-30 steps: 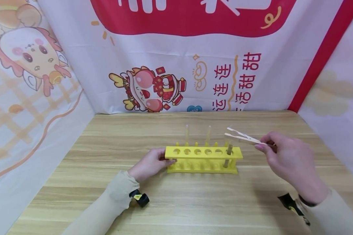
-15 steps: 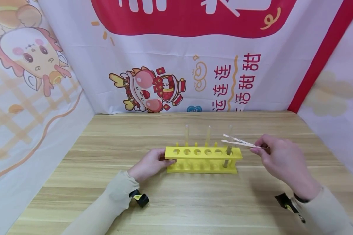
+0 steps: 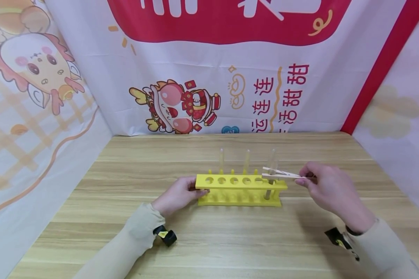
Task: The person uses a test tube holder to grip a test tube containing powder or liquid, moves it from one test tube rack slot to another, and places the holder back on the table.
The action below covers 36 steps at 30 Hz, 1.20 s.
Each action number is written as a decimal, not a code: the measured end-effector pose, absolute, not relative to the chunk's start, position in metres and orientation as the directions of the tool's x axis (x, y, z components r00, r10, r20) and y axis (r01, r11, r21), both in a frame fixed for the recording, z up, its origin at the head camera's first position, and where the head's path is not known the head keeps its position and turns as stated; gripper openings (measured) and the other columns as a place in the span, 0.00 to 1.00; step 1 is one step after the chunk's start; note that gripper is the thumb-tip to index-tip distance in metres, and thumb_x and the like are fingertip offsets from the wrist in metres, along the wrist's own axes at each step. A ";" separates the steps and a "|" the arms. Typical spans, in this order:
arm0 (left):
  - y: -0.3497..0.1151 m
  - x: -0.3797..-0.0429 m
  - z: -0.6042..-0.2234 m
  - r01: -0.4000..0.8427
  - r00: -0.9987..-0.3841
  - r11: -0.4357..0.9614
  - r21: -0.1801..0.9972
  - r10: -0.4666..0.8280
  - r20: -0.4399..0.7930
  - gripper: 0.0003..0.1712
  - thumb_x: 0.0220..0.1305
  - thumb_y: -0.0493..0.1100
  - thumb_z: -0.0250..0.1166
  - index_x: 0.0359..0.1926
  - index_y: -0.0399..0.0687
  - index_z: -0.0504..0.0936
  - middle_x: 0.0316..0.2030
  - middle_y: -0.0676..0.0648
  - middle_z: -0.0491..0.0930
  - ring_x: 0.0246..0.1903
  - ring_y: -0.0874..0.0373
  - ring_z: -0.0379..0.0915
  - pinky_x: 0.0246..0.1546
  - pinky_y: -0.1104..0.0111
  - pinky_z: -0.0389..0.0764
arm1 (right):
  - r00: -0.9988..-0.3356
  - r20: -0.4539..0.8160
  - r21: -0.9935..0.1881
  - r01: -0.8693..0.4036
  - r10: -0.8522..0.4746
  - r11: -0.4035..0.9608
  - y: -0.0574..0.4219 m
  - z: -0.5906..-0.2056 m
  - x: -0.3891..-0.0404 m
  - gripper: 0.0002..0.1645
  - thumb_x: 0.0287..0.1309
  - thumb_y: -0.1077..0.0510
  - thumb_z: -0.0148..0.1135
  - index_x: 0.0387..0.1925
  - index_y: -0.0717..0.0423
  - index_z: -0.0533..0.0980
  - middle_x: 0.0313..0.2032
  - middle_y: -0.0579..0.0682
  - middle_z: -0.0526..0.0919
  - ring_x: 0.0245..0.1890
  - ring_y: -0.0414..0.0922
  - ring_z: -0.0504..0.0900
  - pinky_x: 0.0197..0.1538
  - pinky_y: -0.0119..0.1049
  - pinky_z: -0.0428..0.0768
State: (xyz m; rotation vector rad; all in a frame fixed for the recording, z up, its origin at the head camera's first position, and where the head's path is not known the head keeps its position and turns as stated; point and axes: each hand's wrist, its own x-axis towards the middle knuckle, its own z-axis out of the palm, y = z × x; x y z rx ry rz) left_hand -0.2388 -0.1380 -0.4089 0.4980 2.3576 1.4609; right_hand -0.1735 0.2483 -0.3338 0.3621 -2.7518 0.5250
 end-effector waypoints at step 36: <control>-0.137 -0.235 -0.407 0.114 -0.896 0.408 0.906 0.436 -0.084 0.14 0.67 0.38 0.66 0.53 0.46 0.82 0.47 0.49 0.83 0.43 0.57 0.77 0.45 0.64 0.80 | -0.929 0.235 -0.317 -0.351 -0.285 0.881 0.255 -0.338 -0.182 0.08 0.52 0.60 0.75 0.34 0.54 0.83 0.27 0.43 0.81 0.25 0.41 0.74 0.33 0.44 0.78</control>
